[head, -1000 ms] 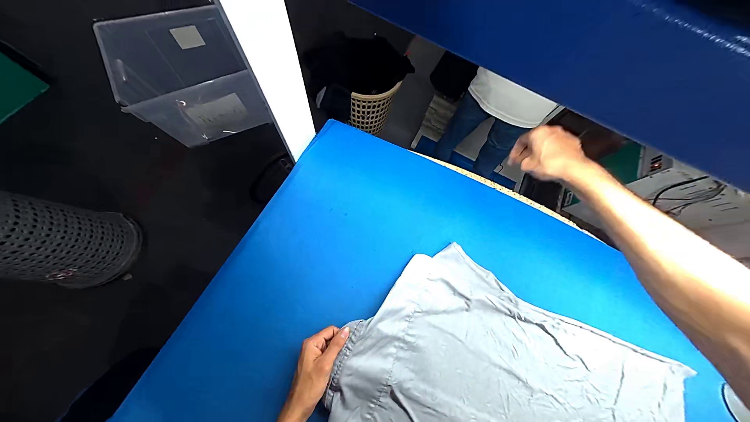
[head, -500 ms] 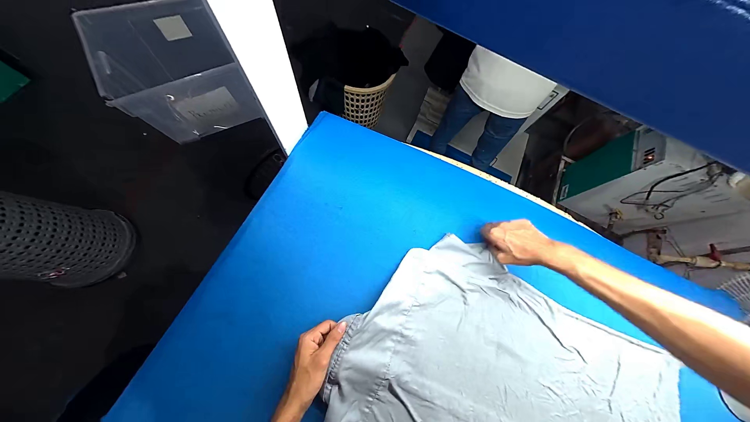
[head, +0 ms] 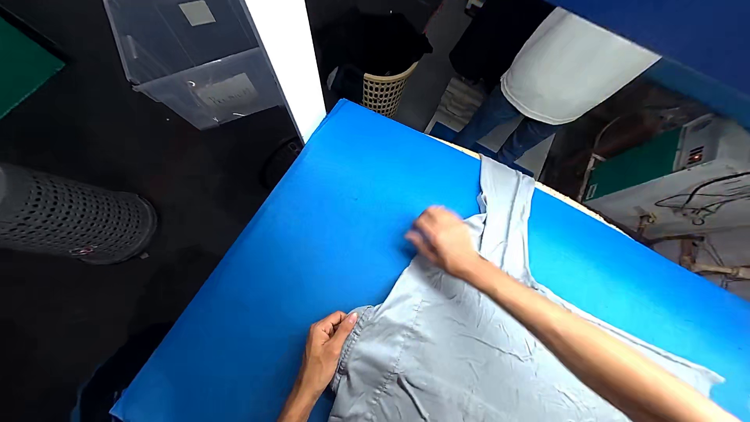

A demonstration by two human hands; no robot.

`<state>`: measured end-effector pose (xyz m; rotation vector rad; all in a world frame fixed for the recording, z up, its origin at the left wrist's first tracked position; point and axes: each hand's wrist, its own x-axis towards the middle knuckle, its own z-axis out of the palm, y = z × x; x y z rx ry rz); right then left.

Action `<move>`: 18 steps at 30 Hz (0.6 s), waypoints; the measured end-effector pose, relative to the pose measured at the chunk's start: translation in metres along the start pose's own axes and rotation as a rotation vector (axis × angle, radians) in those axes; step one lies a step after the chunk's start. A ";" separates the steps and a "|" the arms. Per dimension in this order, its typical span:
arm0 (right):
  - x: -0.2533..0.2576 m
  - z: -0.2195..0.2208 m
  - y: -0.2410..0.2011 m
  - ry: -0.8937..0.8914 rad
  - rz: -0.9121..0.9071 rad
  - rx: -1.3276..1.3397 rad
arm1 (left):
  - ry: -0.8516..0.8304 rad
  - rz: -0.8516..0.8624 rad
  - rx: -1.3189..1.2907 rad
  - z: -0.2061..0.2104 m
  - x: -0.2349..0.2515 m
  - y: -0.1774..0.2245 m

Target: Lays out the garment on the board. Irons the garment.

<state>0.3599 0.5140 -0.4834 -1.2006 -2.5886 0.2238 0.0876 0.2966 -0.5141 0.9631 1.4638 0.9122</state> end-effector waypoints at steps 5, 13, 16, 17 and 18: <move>-0.008 0.054 -0.007 0.097 -0.169 -0.011 | 0.133 0.027 0.430 0.004 -0.003 0.009; 0.014 0.059 -0.004 0.104 -0.028 -0.069 | 0.505 0.099 0.804 0.003 -0.038 0.008; -0.002 0.051 -0.043 0.104 -0.095 -0.003 | 0.466 -0.049 0.777 0.000 -0.117 -0.003; -0.010 0.052 -0.062 0.073 -0.150 0.038 | 0.407 -0.088 0.809 0.008 -0.143 -0.009; -0.019 0.057 -0.081 0.052 -0.211 0.082 | 0.363 -0.091 0.869 0.018 -0.165 -0.019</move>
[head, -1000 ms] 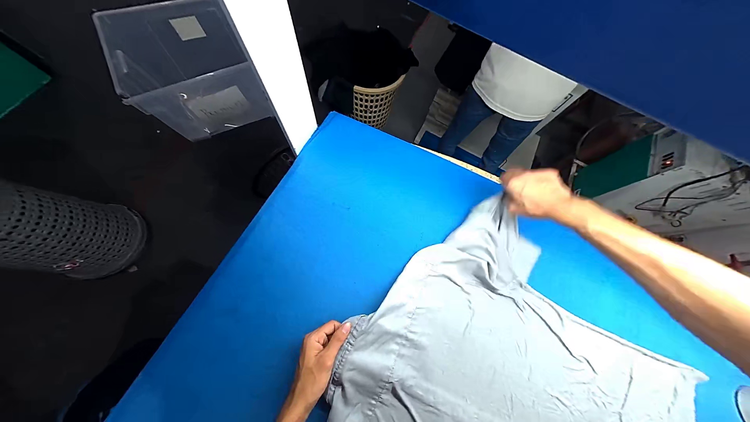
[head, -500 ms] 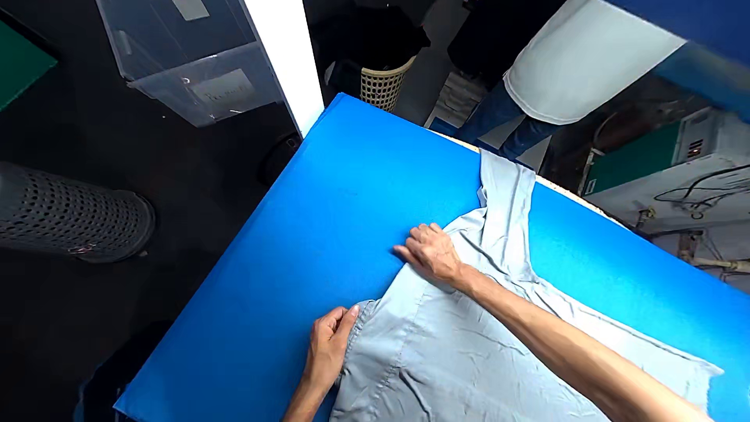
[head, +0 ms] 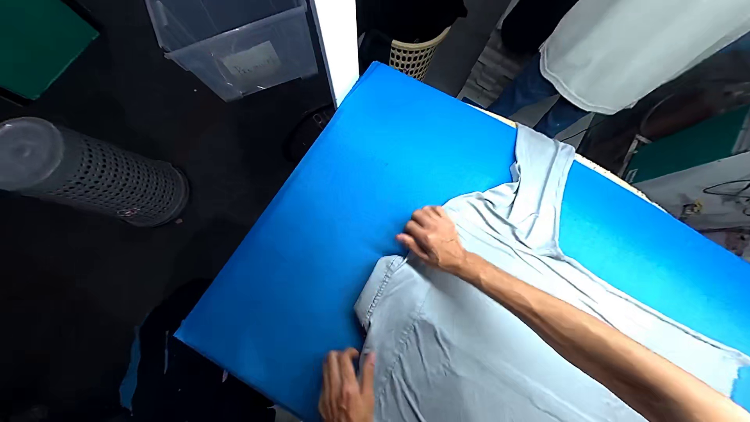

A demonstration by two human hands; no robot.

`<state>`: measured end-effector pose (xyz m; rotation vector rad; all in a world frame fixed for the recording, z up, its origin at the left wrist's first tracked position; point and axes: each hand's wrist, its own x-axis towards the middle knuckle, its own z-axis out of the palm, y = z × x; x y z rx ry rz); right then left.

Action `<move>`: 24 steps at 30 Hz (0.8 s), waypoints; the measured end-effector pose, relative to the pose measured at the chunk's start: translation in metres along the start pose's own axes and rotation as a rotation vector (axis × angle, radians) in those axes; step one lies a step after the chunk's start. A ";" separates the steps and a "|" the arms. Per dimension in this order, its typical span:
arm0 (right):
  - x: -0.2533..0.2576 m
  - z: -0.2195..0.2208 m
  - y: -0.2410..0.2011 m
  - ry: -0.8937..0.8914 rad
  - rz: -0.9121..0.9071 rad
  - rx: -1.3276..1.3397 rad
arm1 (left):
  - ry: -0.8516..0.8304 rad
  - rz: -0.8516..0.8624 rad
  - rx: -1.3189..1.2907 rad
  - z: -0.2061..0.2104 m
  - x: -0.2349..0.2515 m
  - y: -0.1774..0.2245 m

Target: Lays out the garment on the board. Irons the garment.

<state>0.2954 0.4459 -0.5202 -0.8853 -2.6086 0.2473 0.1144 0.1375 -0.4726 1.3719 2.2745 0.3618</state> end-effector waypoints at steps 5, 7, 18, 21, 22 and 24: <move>0.002 0.030 -0.037 -0.017 -0.116 0.053 | 0.258 0.158 0.189 0.028 -0.033 -0.028; 0.007 0.036 -0.043 -0.051 -0.089 0.023 | 0.272 0.186 0.165 0.024 -0.031 -0.041; -0.190 -0.041 -0.158 0.115 0.511 -0.089 | 0.241 0.326 0.271 0.015 -0.050 -0.064; -0.372 -0.080 -0.171 0.049 0.809 -0.241 | 0.164 0.275 0.148 0.008 -0.059 -0.059; -0.441 -0.095 -0.173 0.052 0.946 -0.301 | 0.133 0.299 0.122 0.002 -0.069 -0.051; -0.570 -0.129 -0.186 0.073 1.258 -0.376 | -0.042 0.417 0.085 -0.007 -0.104 -0.031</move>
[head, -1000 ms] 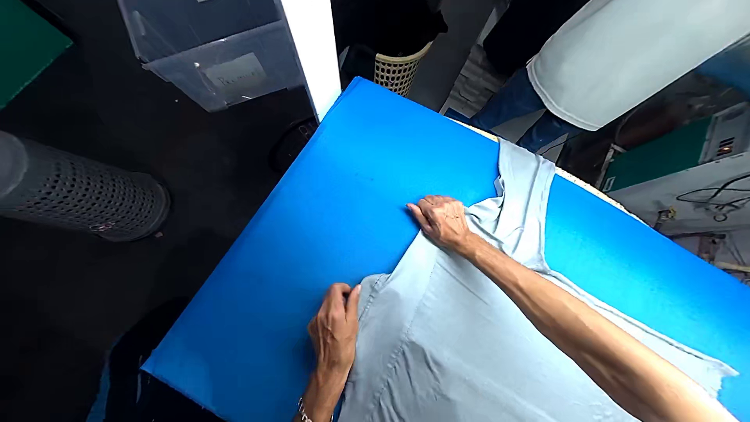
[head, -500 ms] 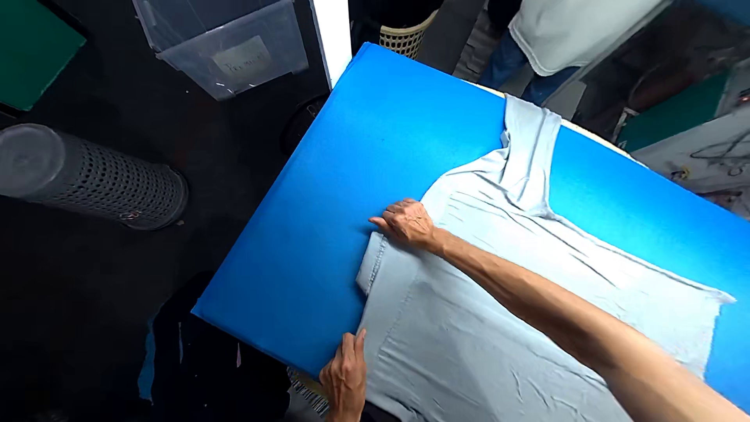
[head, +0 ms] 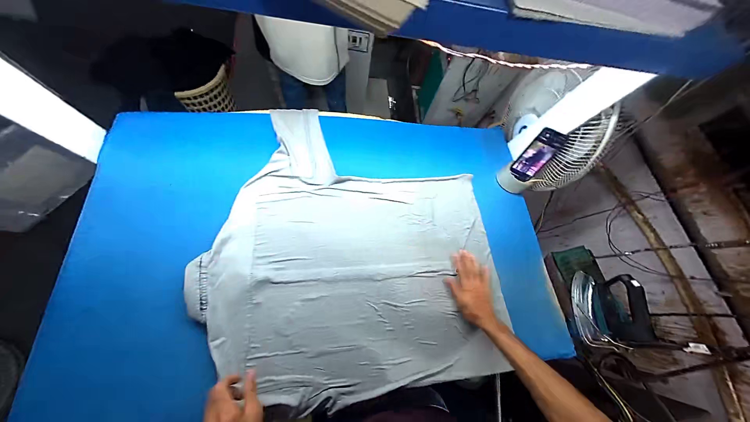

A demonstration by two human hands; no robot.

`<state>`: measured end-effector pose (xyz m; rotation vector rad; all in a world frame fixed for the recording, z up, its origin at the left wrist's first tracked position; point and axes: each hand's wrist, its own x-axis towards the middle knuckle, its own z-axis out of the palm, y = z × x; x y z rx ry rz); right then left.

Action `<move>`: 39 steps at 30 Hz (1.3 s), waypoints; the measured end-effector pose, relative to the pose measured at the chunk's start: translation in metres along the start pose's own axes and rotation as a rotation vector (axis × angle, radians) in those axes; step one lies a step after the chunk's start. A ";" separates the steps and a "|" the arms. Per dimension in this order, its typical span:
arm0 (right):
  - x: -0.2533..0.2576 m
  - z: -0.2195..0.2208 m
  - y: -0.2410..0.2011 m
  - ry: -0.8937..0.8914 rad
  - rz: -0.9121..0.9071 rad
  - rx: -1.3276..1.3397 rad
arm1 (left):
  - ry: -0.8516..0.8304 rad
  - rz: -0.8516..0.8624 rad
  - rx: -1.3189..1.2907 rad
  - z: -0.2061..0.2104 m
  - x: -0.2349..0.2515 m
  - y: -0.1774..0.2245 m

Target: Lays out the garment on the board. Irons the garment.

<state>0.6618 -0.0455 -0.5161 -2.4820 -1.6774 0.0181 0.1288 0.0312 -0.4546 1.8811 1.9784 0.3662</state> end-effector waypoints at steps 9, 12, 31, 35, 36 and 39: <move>-0.152 -0.045 0.064 0.007 0.327 0.097 | -0.157 0.468 0.184 0.066 -0.089 0.061; -0.167 -0.032 0.057 0.076 0.297 0.067 | -0.128 0.495 0.264 0.069 -0.098 0.068; -0.175 -0.046 0.093 -0.056 0.446 0.135 | -0.522 0.401 0.419 0.050 -0.094 0.078; -0.139 -0.059 0.091 -0.074 0.626 0.356 | -0.300 0.601 0.232 0.081 -0.084 0.154; -0.127 -0.061 0.090 -0.068 0.661 0.402 | -0.262 0.685 0.177 0.104 -0.082 0.181; -0.104 -0.065 0.085 -0.033 0.686 0.445 | -0.287 0.955 0.089 0.180 -0.088 0.253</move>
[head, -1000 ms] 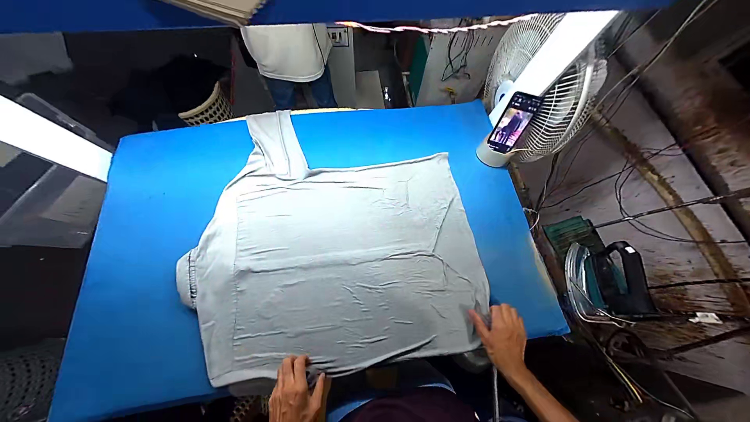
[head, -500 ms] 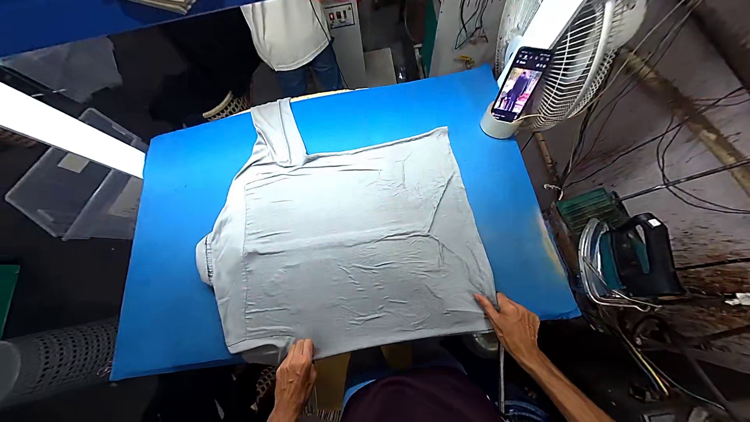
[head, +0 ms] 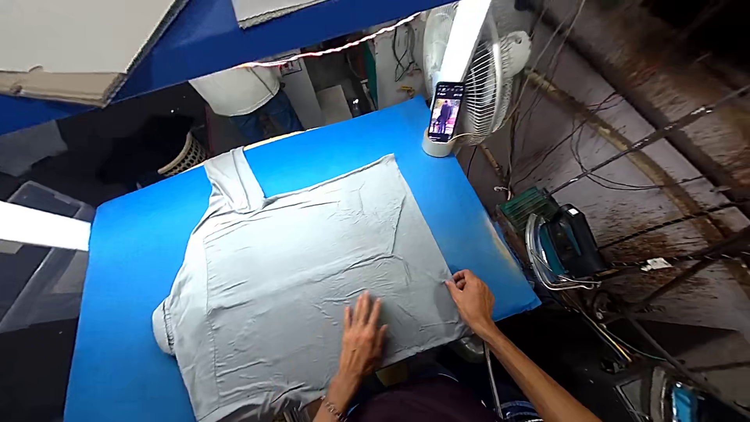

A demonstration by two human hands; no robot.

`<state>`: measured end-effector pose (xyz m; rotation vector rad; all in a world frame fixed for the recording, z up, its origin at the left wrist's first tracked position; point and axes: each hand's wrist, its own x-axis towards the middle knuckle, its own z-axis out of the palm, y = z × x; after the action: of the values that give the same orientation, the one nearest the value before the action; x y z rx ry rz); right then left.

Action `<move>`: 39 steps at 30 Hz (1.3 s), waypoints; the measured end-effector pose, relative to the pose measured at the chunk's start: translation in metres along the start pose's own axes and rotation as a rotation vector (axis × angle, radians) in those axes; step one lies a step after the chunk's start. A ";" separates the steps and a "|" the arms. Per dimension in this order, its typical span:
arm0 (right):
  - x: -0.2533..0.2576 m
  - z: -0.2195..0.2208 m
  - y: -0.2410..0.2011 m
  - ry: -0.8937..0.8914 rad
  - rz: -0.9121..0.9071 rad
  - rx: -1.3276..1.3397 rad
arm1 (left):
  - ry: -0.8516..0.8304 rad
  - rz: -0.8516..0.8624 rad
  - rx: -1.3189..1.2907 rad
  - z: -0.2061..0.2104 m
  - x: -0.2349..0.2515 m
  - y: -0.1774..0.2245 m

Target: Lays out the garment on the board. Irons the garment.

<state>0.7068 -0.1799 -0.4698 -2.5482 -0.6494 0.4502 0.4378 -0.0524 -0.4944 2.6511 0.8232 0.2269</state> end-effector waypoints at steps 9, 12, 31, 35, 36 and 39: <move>-0.005 0.003 -0.022 0.009 -0.220 0.133 | 0.034 0.156 0.118 0.061 0.038 0.047; 0.023 0.015 -0.014 -0.061 -0.189 -0.052 | 0.005 0.248 0.073 0.066 0.031 0.066; 0.055 -0.006 -0.052 -0.835 0.474 0.581 | 0.166 0.055 0.003 0.070 0.036 0.070; 0.054 0.013 -0.049 -0.853 0.420 0.616 | 0.167 0.062 0.033 0.072 0.035 0.071; 0.053 0.014 -0.049 -0.819 0.387 0.665 | 0.169 0.061 0.034 0.072 0.035 0.071; 0.048 0.006 -0.054 -0.540 0.237 0.796 | 0.155 0.063 0.029 0.069 0.036 0.070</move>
<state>0.7251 -0.1112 -0.4566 -1.7358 -0.2451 1.2238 0.5212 -0.1057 -0.5302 2.7155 0.7964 0.4454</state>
